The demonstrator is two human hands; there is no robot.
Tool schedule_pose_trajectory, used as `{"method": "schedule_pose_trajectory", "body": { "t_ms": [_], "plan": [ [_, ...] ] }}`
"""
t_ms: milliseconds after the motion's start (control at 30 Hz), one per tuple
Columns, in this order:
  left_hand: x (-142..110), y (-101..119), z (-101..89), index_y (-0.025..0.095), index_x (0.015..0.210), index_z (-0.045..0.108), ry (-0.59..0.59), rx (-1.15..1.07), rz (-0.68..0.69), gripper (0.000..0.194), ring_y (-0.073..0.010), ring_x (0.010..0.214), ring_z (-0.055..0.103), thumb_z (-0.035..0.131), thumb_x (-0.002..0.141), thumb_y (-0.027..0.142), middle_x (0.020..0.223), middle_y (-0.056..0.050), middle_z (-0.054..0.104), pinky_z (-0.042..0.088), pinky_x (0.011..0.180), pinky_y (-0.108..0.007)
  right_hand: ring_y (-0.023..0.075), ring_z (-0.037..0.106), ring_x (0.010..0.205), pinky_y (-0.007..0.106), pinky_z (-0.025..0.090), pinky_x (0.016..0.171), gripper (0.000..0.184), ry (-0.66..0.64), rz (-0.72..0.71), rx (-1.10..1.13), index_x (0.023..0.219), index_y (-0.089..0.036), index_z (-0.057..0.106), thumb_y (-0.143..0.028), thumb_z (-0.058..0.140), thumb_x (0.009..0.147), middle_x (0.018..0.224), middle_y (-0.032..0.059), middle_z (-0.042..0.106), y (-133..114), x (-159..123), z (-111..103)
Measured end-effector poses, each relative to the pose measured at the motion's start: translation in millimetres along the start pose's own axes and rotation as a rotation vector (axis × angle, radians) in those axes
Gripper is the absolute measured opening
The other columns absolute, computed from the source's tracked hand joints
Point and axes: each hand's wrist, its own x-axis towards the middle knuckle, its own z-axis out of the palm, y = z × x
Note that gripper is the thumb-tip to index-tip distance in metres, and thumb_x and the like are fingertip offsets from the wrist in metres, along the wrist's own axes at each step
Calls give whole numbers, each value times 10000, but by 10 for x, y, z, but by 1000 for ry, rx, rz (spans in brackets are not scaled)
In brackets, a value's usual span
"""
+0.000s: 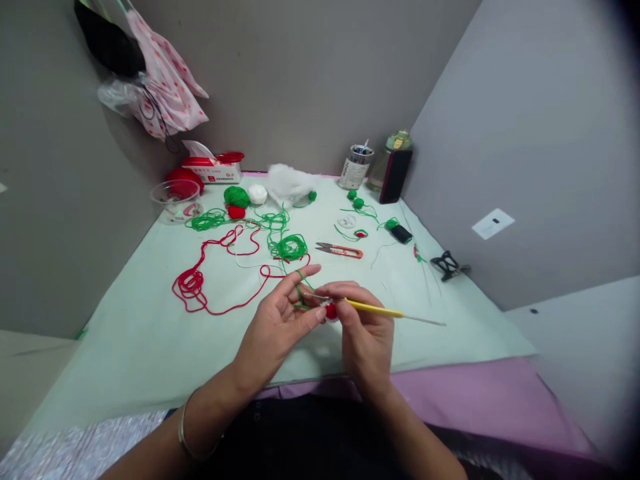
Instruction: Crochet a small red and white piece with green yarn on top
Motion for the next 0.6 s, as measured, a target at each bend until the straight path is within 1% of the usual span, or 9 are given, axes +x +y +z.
{"method": "schedule_pose_trajectory", "body": {
  "t_ms": [67,133,200,267,333,367,433,533,600],
  "plan": [
    [-8,-5,15,212,1417,655,16,11,17,585,-135,906,669,848,865,209,937,-1,685,543,869,-247,183,714,964,310,600,785,200,-25,-65,-106,1095,-291,792,-242,602,1054,1050,42,771,-25,-5,-24],
    [-18,-25,28,211,1414,652,25,12,24,571,-133,887,673,840,875,216,936,1,689,542,866,-251,206,690,1049,356,597,861,245,-53,-154,-289,1136,-271,765,-197,543,1064,1074,62,747,-40,-24,-46],
    [-29,-59,41,201,1400,658,30,2,22,551,-143,911,681,840,880,231,957,-9,708,538,877,-253,215,671,1029,387,596,869,277,-45,-281,-523,1205,-264,741,-141,560,1035,1080,74,713,-23,-55,-52],
    [-40,-93,56,195,1383,671,39,-24,17,529,-149,939,682,842,886,251,979,-20,734,528,884,-248,216,661,966,398,598,831,359,20,-447,-724,1271,-283,734,-91,619,991,1052,72,679,29,-92,-38],
    [-45,-110,73,199,1365,692,49,-86,-15,519,-138,918,675,858,878,269,956,-14,743,519,875,-235,207,654,904,384,597,767,457,108,-580,-806,1308,-328,740,-48,663,956,1005,56,645,90,-127,-12],
    [-44,-109,81,201,1350,708,50,-131,-48,518,-128,887,667,873,865,276,927,-6,738,516,864,-229,198,651,877,366,593,732,494,134,-610,-788,1314,-349,744,-29,676,944,984,47,629,111,-140,1],
    [-35,-93,91,197,1310,741,31,-234,-133,531,-110,827,647,917,819,295,879,3,723,515,849,-222,176,644,827,327,578,667,518,136,-576,-655,1294,-381,760,-12,685,939,949,31,605,120,-146,14],
    [-12,-61,79,200,1266,782,-5,-321,-209,530,-100,811,631,953,774,300,873,-2,704,516,846,-212,154,644,785,296,561,632,406,30,-334,-367,1208,-388,796,-75,678,978,948,23,628,69,-95,-15],
    [0,-47,57,214,1265,793,-5,-320,-214,502,-100,837,629,941,789,278,886,-4,691,512,845,-199,155,659,810,293,564,666,281,-24,-171,-207,1136,-366,817,-158,686,1000,969,25,666,38,-34,-63]
  ]
}}
